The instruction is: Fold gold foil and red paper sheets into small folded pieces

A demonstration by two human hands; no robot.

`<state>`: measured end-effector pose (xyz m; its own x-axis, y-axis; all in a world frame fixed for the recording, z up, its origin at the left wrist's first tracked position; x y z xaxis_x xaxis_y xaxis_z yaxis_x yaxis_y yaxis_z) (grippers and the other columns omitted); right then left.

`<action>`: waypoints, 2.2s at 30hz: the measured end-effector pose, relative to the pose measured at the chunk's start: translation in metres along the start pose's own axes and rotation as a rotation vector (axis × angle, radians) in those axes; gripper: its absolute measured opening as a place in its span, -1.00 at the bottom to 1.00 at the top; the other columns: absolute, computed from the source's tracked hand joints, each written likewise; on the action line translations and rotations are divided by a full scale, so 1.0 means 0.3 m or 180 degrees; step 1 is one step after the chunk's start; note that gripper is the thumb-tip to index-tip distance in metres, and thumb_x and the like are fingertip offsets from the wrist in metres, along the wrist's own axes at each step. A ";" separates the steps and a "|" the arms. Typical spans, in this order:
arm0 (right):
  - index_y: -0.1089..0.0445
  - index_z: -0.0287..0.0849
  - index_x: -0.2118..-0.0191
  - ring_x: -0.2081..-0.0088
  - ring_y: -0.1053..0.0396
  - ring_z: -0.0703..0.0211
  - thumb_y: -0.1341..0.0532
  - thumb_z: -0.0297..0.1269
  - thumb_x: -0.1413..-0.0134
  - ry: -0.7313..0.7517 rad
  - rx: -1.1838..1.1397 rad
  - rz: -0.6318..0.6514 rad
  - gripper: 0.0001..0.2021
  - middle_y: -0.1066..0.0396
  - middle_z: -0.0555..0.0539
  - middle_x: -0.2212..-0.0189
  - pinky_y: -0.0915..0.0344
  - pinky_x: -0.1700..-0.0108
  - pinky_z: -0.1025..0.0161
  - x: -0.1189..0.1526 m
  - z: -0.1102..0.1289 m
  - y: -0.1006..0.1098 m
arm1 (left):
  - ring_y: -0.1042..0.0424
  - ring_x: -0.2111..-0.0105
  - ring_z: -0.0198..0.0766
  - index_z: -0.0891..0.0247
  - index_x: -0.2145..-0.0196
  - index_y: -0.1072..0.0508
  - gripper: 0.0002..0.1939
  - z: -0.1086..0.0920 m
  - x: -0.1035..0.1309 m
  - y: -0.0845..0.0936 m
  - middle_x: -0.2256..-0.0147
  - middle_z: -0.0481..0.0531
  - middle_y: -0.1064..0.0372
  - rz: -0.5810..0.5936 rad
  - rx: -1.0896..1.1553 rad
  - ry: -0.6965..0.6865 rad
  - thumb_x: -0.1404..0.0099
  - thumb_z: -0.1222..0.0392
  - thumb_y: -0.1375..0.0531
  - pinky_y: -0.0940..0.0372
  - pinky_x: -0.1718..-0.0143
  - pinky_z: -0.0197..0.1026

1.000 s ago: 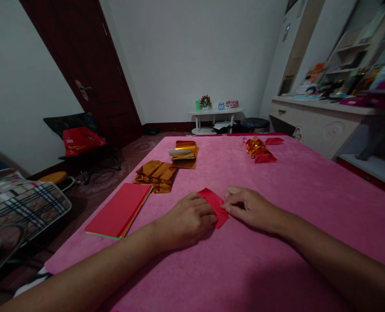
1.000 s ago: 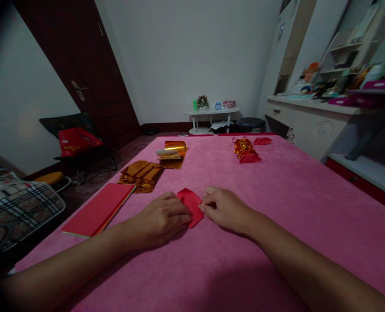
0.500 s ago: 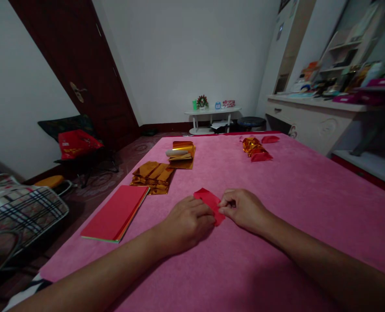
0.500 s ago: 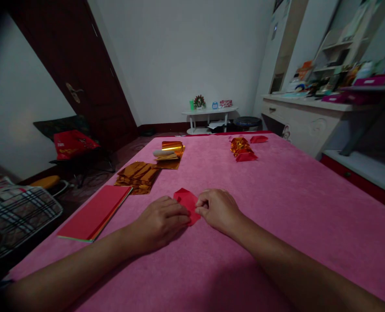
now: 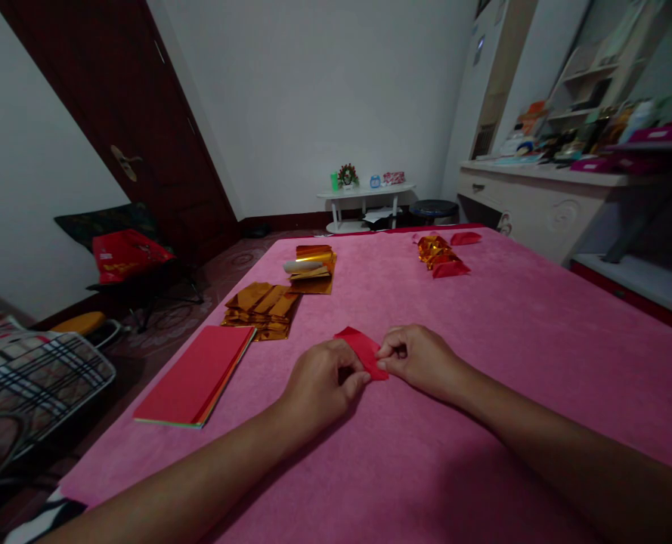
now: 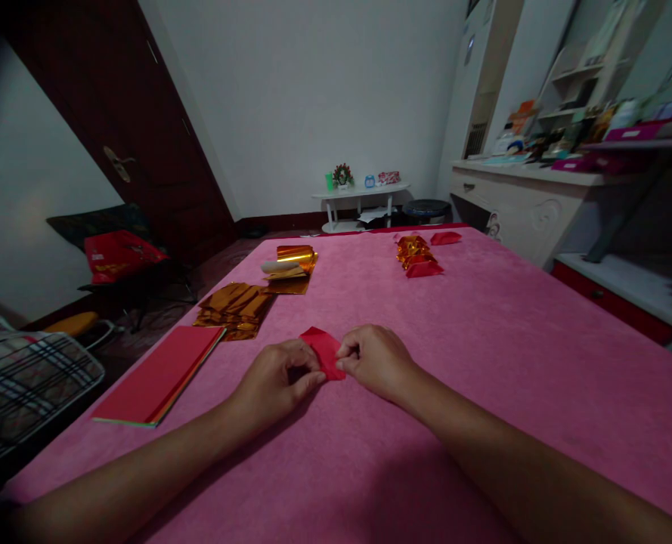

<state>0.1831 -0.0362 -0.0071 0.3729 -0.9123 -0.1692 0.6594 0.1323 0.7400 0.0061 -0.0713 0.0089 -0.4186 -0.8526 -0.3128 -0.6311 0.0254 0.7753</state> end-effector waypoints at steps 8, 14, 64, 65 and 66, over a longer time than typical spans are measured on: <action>-0.44 -0.18 0.56 0.55 -0.22 0.36 -0.21 -0.40 0.16 0.0041 -0.0002 -0.0006 -0.92 -0.37 0.05 0.59 -0.03 0.51 0.38 -0.002 0.004 0.001 | -0.32 0.48 -0.32 0.26 0.52 -0.43 -0.87 0.008 -0.006 -0.004 0.50 -0.02 -0.39 0.0048 -0.0154 0.0305 -0.14 0.19 -0.18 -0.17 0.45 -0.28; -0.45 -0.17 0.55 0.55 -0.24 0.35 -0.22 -0.39 0.17 0.0014 0.0008 -0.0034 -0.93 -0.38 0.05 0.57 -0.04 0.50 0.37 -0.002 -0.001 -0.001 | -0.29 0.53 -0.35 0.26 0.53 -0.43 -0.86 0.002 -0.014 -0.009 0.50 -0.04 -0.38 0.0045 -0.0160 0.0446 -0.11 0.17 -0.21 -0.12 0.51 -0.30; -0.48 -0.17 0.51 0.52 -0.27 0.31 -0.15 -0.37 0.09 0.0014 0.0016 0.0186 -0.85 -0.41 0.02 0.57 -0.06 0.49 0.36 -0.005 0.002 0.004 | -0.32 0.41 -0.35 0.12 0.33 -0.55 -0.84 0.002 -0.016 -0.037 0.37 -0.04 -0.37 -0.0128 -0.0399 0.0213 -0.20 0.25 -0.16 -0.16 0.41 -0.31; -0.47 -0.17 0.52 0.53 -0.27 0.31 -0.15 -0.34 0.08 -0.0021 0.0023 0.0242 -0.84 -0.40 0.02 0.58 -0.05 0.49 0.36 -0.003 0.008 0.005 | -0.32 0.41 -0.35 0.13 0.34 -0.55 -0.85 0.002 -0.017 -0.037 0.38 -0.04 -0.37 -0.0128 -0.0424 0.0213 -0.19 0.26 -0.16 -0.16 0.41 -0.31; -0.46 -0.17 0.52 0.54 -0.26 0.31 -0.16 -0.29 0.07 -0.0065 0.0050 0.0257 -0.84 -0.40 0.02 0.58 -0.04 0.50 0.35 0.001 0.016 0.007 | -0.32 0.42 -0.34 0.14 0.36 -0.55 -0.85 0.003 -0.018 -0.037 0.38 -0.04 -0.37 -0.0114 -0.0456 0.0213 -0.19 0.25 -0.16 -0.16 0.41 -0.31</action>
<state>0.1814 -0.0380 -0.0026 0.4110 -0.9067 -0.0952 0.6173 0.1999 0.7609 0.0148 -0.0666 0.0016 -0.3499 -0.8847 -0.3082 -0.5433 -0.0764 0.8361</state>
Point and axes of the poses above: each hand's wrist, its own x-axis away from the middle knuckle, its own y-axis out of the back of the hand, z = x × y, the point moved 2 cm from there along -x, towards the middle knuckle
